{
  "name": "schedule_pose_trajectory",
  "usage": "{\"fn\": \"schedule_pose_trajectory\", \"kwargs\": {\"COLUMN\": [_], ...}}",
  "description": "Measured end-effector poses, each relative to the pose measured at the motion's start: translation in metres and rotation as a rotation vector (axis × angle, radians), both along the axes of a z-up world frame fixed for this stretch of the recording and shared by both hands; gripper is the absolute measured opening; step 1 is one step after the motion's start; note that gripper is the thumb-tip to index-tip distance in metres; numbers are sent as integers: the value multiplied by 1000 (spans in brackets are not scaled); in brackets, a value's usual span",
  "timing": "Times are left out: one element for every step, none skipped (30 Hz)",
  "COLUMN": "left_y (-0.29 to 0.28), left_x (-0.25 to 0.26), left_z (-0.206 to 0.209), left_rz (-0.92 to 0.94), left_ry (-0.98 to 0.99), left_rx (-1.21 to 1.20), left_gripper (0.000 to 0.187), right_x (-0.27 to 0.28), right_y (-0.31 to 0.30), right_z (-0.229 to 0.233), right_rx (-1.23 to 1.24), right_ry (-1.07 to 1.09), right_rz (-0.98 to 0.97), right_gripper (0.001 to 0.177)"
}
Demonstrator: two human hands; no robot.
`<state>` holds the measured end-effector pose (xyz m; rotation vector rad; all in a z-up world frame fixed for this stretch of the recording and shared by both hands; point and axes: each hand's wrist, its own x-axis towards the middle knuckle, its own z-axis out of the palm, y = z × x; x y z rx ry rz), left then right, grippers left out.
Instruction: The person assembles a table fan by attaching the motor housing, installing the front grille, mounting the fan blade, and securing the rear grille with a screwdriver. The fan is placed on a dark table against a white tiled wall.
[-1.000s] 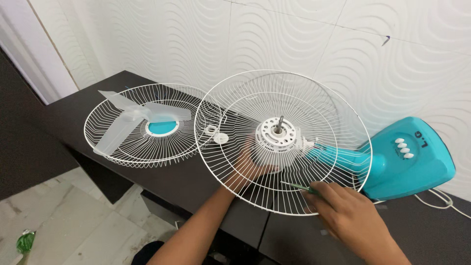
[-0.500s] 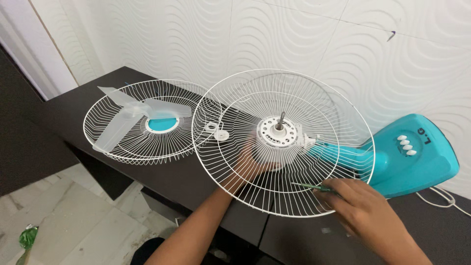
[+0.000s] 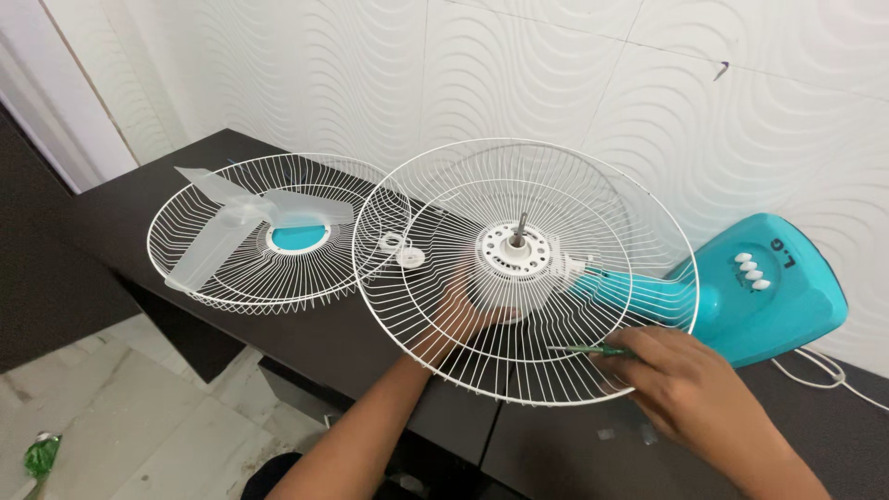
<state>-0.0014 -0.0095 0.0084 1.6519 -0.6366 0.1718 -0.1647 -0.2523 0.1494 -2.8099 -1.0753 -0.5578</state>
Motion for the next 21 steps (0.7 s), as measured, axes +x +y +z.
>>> {"fn": "schedule_pose_trajectory", "kwargs": {"left_y": [1, 7, 10, 13, 13, 13, 15, 15, 14, 14, 14, 14, 12, 12, 13, 11, 13, 12, 11, 11, 10], "left_x": [0, -9, -11, -14, -15, -14, -14, -15, -14, -14, -14, -14, -14, -13, -14, -14, -14, -15, -15, -15, -15], "left_z": [-1, -7, -11, -14, -16, -16, -17, -17, -17, -17, -17, -16, -16, -15, -14, -13, -13, -13, -13, -13, -13], "left_rz": [2, 14, 20, 19, 16, 14, 18, 19, 19, 20, 18, 14, 12, 12, 11, 7, 12, 9, 9, 8, 8], "left_ry": [4, 11, 14, 19, 21, 21, 20, 17, 18, 17, 16, 18, 17, 12, 13, 14, 12, 14, 15, 15, 16], "left_rx": [3, 24, 34, 38, 39, 42, 47, 51, 47, 46, 45, 45, 49, 51, 53, 50, 55, 52, 52, 52, 52], "left_gripper": [91, 91, 91, 91, 90, 90, 90, 89, 89, 89, 89, 88, 88, 88, 88, 87, 87, 87, 87, 86, 86], "right_x": [0, -1, -2, -4, -4, -4, -3, -2, -2, -2, -3, -3, -3, -4, -4, -4, -5, -6, -6, -7, -6], "right_y": [0, 0, 0, 0, -1, -1, -1, -1, -1, 0, 1, 2, 3, 4, 7, 9, 11, 14, 16, 17, 18], "right_z": [-4, -9, -14, -19, -22, -25, -27, -28, -29, -29, -29, -28, -27, -25, -24, -21, -20, -18, -15, -12, -9], "right_rx": [7, 14, 31, 48, 65, 52, 39, 26, 32, 38, 44, 33, 22, 11, 9, 7, 5, -8, -22, -36, -30], "right_ry": [-21, -41, -46, -51, -57, -73, -90, -107, -96, -86, -74, -73, -72, -71, -61, -52, -41, -9, 23, 55, 52], "right_rz": [5, 10, 3, -5, -13, -4, 7, 18, 4, -9, -25, -22, -19, -16, -24, -31, -38, -50, -64, -78, -68], "right_gripper": [47, 47, 46, 45, 45, 40, 36, 32, 35, 39, 42, 44, 45, 47, 47, 47, 48, 47, 46, 45, 45]}}
